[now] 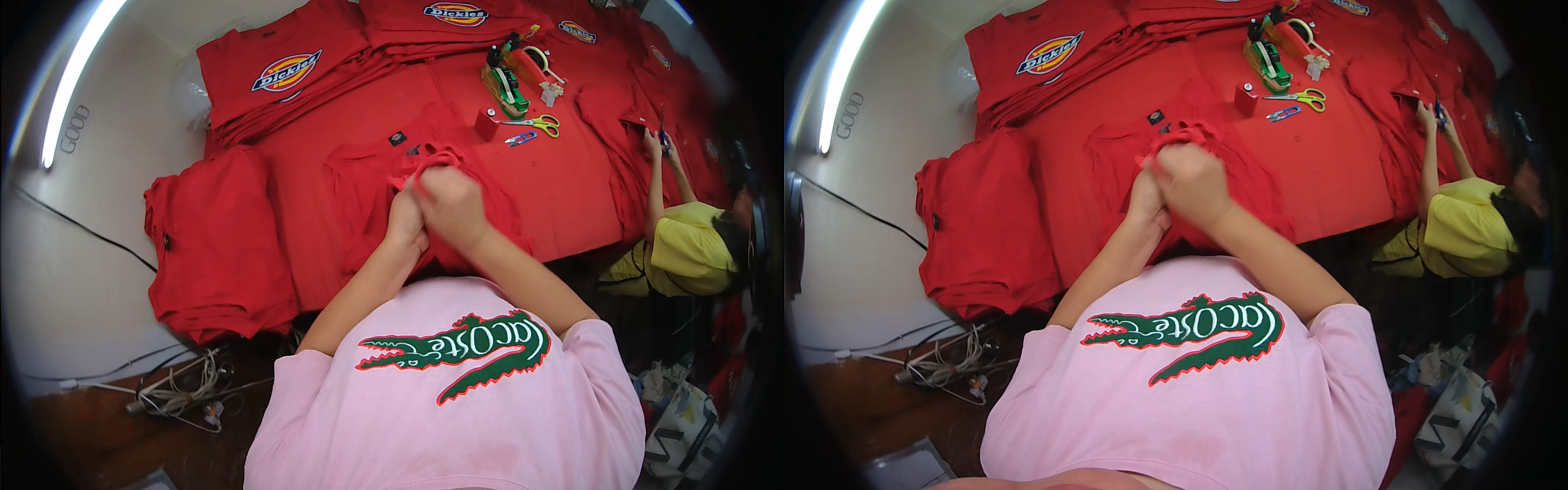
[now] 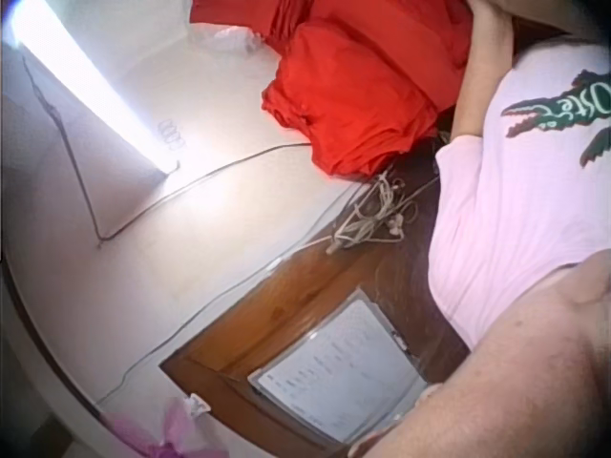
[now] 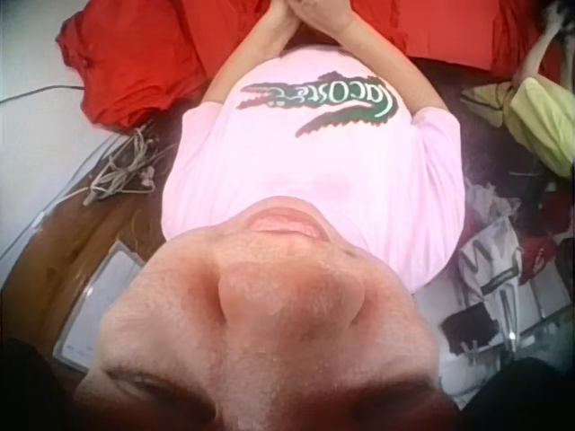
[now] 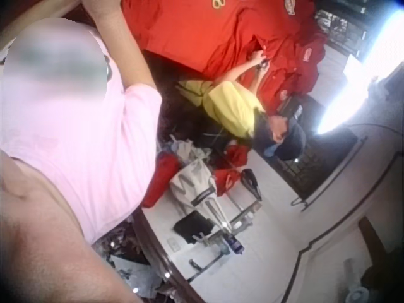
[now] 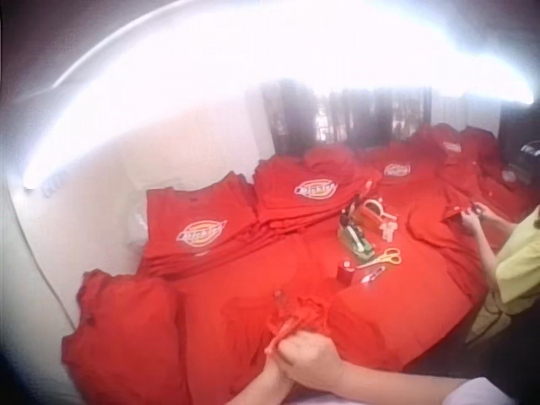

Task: The person organizes red t-shirts by laying them flat on a table, folding them, and applying a liquid from a white bottle to the fabric.

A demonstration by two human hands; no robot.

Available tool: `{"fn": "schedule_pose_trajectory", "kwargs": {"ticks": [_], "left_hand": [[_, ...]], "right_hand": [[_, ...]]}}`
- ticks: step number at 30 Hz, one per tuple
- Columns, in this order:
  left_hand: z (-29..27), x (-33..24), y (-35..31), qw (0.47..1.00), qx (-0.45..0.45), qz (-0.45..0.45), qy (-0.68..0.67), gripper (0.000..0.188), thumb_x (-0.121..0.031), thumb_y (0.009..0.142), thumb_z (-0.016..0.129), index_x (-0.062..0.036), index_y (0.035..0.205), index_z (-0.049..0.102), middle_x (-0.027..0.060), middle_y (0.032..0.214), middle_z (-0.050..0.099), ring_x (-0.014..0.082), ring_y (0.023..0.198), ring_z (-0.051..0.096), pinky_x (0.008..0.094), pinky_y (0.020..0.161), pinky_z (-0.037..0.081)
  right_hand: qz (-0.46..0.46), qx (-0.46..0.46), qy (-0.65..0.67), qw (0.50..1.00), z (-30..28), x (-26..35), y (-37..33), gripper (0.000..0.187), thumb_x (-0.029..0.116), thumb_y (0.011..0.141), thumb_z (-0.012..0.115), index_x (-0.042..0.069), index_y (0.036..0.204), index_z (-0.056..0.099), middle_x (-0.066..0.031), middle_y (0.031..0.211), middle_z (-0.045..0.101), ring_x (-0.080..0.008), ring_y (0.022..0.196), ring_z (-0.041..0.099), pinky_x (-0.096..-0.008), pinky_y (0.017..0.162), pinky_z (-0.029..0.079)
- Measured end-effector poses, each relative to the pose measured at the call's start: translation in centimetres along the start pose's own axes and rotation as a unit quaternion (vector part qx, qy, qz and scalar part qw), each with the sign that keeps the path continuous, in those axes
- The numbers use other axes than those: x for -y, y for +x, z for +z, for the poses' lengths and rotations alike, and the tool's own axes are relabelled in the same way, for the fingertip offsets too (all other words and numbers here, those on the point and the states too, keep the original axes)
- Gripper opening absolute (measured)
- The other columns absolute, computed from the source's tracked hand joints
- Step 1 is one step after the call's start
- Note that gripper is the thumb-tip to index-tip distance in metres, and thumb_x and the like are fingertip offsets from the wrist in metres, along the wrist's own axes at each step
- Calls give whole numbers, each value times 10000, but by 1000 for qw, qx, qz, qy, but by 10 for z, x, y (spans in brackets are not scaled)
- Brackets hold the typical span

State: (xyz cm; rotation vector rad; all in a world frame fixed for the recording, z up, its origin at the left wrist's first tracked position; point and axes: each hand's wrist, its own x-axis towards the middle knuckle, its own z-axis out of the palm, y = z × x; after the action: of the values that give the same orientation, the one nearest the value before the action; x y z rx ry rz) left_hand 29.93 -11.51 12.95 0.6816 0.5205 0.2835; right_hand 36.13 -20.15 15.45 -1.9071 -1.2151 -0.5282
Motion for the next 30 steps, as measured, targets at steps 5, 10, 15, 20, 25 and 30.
{"fn": "schedule_pose_trajectory", "kwargs": {"ticks": [5,10,15,20,25,30], "left_hand": [[-44,32,6,971,214,-11,-104,285,-349,1079,520,-124,1091,695,39,997,718,135,915,687,312,799,560],[43,58,-62,995,-74,-34,54,290,-337,1073,539,-89,1124,678,33,1032,710,163,935,690,334,799,571],[28,117,-96,996,54,-70,27,346,-349,1083,504,-50,1158,662,64,1090,712,182,1018,693,371,894,577],[83,152,-133,986,31,-163,4,327,-305,1090,466,-43,1172,645,112,1138,718,222,1081,697,392,948,576],[55,202,-136,925,165,85,332,265,-260,1085,472,-72,1094,660,71,1035,708,185,884,691,358,777,578],[126,195,-162,981,50,-184,29,310,-304,1093,467,-79,1042,673,58,950,710,188,835,680,337,719,558]], "right_hand": [[-105,4,62,992,-37,37,-35,257,222,856,749,101,757,545,-85,674,554,-287,670,626,-430,538,492],[45,-43,3,998,-69,-1,-59,286,243,923,717,83,749,556,-114,687,579,-334,645,616,-449,545,486],[-93,27,39,995,-133,49,-122,261,224,886,730,106,745,545,-80,674,572,-284,621,618,-408,557,496],[143,-8,-78,987,-168,-16,-160,338,220,949,704,49,725,517,-177,711,572,-384,635,582,-466,556,465],[-42,59,19,997,-204,61,-207,318,218,967,692,60,731,550,-171,705,574,-362,634,588,-440,562,472],[137,-63,-103,983,-227,-29,-198,355,236,966,704,52,713,536,-193,652,552,-402,602,588,-467,537,460]]}}
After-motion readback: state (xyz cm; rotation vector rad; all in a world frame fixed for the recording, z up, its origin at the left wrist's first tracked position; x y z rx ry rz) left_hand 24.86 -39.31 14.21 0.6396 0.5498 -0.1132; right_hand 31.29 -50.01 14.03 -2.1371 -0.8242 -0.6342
